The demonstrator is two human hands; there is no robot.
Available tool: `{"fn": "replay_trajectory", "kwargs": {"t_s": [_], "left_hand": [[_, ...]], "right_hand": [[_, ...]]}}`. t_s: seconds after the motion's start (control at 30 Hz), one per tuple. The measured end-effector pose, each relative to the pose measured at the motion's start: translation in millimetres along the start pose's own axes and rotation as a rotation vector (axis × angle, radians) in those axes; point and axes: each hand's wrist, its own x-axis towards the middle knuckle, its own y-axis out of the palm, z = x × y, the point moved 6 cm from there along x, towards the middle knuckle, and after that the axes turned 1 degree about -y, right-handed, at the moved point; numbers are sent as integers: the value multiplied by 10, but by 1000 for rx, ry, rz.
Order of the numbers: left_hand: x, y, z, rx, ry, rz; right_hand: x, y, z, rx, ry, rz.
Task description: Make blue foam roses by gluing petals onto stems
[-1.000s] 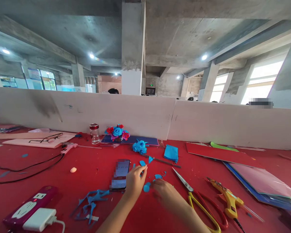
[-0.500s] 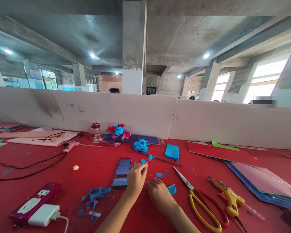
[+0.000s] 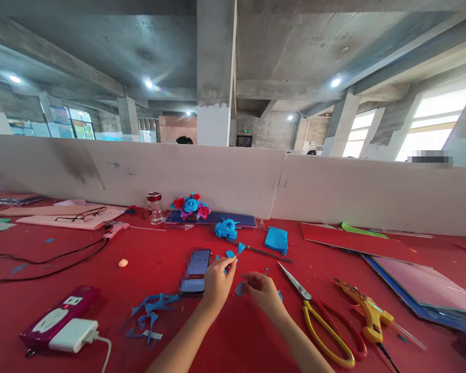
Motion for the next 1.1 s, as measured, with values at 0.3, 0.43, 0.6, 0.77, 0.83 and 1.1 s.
{"fn": "replay_trajectory", "kwargs": {"t_s": [0.3,0.43,0.6,0.77,0.83,1.1], "left_hand": [[0,44,61,-175,-105,46],[-13,76,74,-187,-113,63],[-14,89,54,-255,-150,73],[-21,119,61,-388,-255,111],[-24,147,80,-458,-302,132],[-47,282,83,-622,-447,286]], "right_hand": [[-51,-116,155,161,64,-71],[-44,-177,145,161,78,-107],[-29,-221,134,174,82,-140],[-12,-283,125,208,67,-194],[-2,-297,112,228,63,-197],[10,-351,104,298,38,-255]]}}
